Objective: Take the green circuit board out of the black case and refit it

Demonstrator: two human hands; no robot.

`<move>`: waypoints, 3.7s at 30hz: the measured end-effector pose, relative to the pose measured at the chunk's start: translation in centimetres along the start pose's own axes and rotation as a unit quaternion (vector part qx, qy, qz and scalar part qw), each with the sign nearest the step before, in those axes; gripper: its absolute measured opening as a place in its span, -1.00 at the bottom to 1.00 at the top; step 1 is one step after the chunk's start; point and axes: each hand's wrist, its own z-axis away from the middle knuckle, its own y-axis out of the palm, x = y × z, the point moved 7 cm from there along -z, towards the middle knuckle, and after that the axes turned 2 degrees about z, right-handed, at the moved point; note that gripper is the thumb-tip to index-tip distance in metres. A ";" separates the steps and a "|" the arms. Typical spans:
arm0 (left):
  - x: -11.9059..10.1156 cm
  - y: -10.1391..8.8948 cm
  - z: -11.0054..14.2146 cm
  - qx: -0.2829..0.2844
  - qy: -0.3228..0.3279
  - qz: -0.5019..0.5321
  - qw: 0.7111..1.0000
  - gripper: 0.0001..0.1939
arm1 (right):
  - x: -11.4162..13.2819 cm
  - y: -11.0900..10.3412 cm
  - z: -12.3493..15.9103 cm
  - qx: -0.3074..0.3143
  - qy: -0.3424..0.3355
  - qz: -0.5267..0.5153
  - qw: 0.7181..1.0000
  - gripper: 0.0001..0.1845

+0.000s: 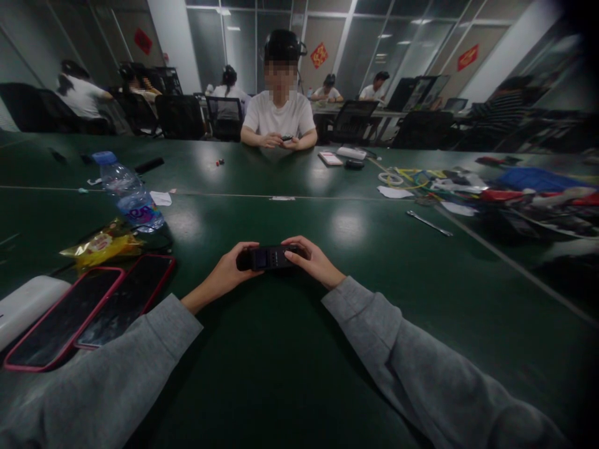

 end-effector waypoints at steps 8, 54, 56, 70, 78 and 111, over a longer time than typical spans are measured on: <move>0.0 0.1 -0.1 -0.001 -0.006 -0.019 1.000 -0.46 | 1.2 1.0 0.5 0.038 -0.060 0.067 0.995 -0.28; 1.4 2.4 0.2 0.011 -0.208 0.512 0.834 -0.46 | 1.9 2.4 1.0 -0.022 -0.059 0.031 0.998 -0.46; 1.3 2.3 0.4 0.001 -0.214 0.512 0.832 -0.40 | 1.8 2.5 1.0 -0.015 -0.059 0.025 0.998 -0.45; 1.0 2.5 0.4 0.004 -0.187 0.511 0.839 -0.45 | 1.5 2.5 0.7 0.020 -0.024 -0.005 1.000 -0.34; 0.9 2.4 0.5 0.000 -0.192 0.494 0.848 -0.40 | 0.5 1.5 0.7 0.017 0.081 -0.076 0.994 -0.53; 0.7 2.3 0.5 -0.042 -0.207 0.512 0.832 -0.47 | 0.7 1.8 0.6 -0.006 0.042 -0.076 0.996 -0.61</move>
